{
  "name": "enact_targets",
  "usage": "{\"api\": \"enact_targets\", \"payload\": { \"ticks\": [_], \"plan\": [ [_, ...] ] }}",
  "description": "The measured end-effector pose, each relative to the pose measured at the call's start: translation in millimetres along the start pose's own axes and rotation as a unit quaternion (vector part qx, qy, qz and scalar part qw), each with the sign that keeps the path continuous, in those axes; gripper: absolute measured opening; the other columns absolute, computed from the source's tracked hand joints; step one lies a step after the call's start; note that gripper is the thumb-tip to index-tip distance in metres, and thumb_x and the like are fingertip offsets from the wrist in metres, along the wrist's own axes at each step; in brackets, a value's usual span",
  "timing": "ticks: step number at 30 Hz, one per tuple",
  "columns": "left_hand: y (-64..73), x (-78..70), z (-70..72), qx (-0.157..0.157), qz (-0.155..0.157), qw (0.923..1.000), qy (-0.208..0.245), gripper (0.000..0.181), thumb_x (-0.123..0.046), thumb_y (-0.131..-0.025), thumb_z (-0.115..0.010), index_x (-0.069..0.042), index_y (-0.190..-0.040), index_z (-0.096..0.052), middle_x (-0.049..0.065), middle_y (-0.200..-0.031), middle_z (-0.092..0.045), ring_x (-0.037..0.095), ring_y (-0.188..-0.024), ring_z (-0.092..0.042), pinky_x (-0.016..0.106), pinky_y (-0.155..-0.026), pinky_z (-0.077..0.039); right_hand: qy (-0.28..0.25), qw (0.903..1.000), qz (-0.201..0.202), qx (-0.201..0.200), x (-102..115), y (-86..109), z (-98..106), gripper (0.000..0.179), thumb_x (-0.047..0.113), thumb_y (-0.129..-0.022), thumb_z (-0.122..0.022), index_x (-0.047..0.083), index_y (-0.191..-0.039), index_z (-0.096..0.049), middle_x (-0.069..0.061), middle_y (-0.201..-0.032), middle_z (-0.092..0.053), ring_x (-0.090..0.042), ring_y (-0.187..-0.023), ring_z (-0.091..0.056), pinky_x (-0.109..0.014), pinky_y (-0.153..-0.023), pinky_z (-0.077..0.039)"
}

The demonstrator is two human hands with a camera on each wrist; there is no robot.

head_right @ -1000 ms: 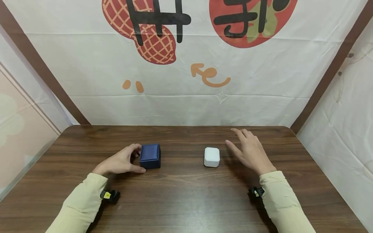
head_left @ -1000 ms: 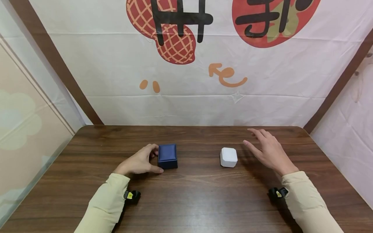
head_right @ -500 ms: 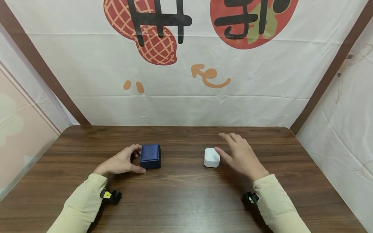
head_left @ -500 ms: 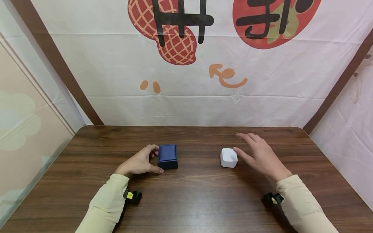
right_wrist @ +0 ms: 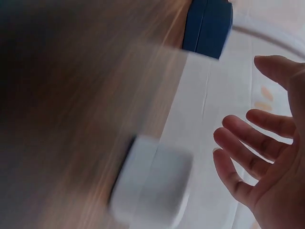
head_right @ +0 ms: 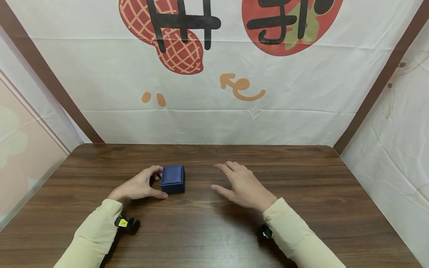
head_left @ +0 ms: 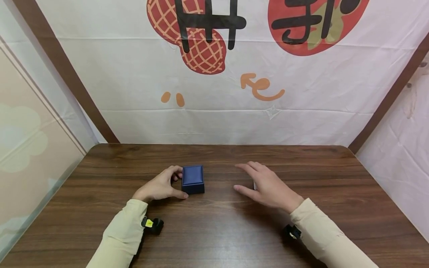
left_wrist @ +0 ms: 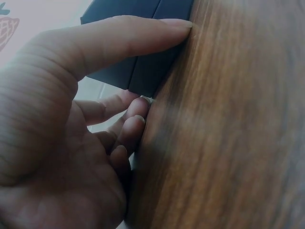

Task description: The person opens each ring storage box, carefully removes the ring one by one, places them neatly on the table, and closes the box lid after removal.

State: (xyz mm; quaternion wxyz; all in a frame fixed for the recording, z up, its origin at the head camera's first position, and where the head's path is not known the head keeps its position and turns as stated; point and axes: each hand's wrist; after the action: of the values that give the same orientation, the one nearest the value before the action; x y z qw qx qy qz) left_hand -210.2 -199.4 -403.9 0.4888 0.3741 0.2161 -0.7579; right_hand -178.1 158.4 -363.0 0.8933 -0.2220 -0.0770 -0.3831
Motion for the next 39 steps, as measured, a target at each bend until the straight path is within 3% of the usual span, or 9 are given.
{"api": "enact_targets", "payload": {
  "ticks": [4, 8, 17, 31, 39],
  "plan": [
    [-1.1, 0.9, -0.4, -0.001, -0.002, 1.0, 0.001, 0.074, -0.021, -0.069, -0.095, 0.003, -0.126, -0.053, 0.011, -0.111, -0.054, 0.026, -0.101, -0.047, 0.045, -0.092, -0.04, -0.012, 0.9995, 0.016, 0.024, 12.4, -18.2, -8.8, 0.06, 0.047, -0.096, -0.068, 0.01, -0.142, -0.054, -0.006, -0.128, -0.06, -0.022, -0.116, -0.06, -0.043, -0.098, -0.049],
    [-1.9, 1.1, -1.1, -0.002, -0.003, 1.0, 0.006, 0.076, -0.02, -0.069, -0.095, 0.004, -0.127, -0.052, 0.012, -0.112, -0.054, 0.027, -0.101, -0.048, 0.045, -0.092, -0.04, -0.012, 0.9984, 0.032, 0.045, 20.3, -38.8, -19.6, 0.064, 0.048, -0.095, -0.07, 0.009, -0.142, -0.053, -0.006, -0.13, -0.059, -0.019, -0.118, -0.059, -0.039, -0.098, -0.05],
    [-2.9, 0.6, -0.5, 0.003, -0.004, 0.9999, 0.016, 0.076, -0.019, -0.07, -0.095, 0.004, -0.129, -0.052, 0.013, -0.115, -0.057, 0.028, -0.104, -0.049, 0.046, -0.094, -0.04, -0.061, 0.9935, 0.003, 0.096, 27.4, -75.8, -39.7, 0.079, 0.051, -0.087, -0.078, 0.006, -0.145, -0.049, -0.009, -0.135, -0.056, -0.022, -0.122, -0.057, -0.041, -0.1, -0.048],
    [-1.3, 1.4, 1.1, 0.006, -0.015, 0.9996, 0.022, 0.073, -0.021, -0.071, -0.095, 0.003, -0.127, -0.054, 0.012, -0.115, -0.056, 0.028, -0.105, -0.048, 0.044, -0.093, -0.04, -0.101, 0.9871, -0.025, 0.122, 25.9, -93.3, -54.7, 0.073, 0.039, -0.082, -0.086, 0.004, -0.139, -0.056, -0.01, -0.128, -0.062, -0.025, -0.118, -0.058, -0.044, -0.101, -0.046],
    [1.8, 4.2, 1.4, -0.003, -0.01, 0.9999, 0.013, 0.074, -0.023, -0.07, -0.096, 0.002, -0.127, -0.055, 0.011, -0.114, -0.056, 0.028, -0.104, -0.048, 0.045, -0.094, -0.04, -0.13, 0.9835, -0.026, 0.123, 23.4, -104.1, -56.9, 0.069, 0.035, -0.078, -0.089, 0.002, -0.133, -0.062, -0.008, -0.12, -0.068, -0.022, -0.111, -0.062, -0.037, -0.096, -0.05]
  ]
}}
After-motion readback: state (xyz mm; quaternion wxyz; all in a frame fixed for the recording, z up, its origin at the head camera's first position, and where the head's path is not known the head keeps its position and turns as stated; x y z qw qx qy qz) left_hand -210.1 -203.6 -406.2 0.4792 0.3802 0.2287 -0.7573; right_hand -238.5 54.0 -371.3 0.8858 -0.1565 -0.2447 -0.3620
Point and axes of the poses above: each hand's wrist, its own y-axis away from the middle knuckle, its own z-axis out of the back of the hand, x = y × z
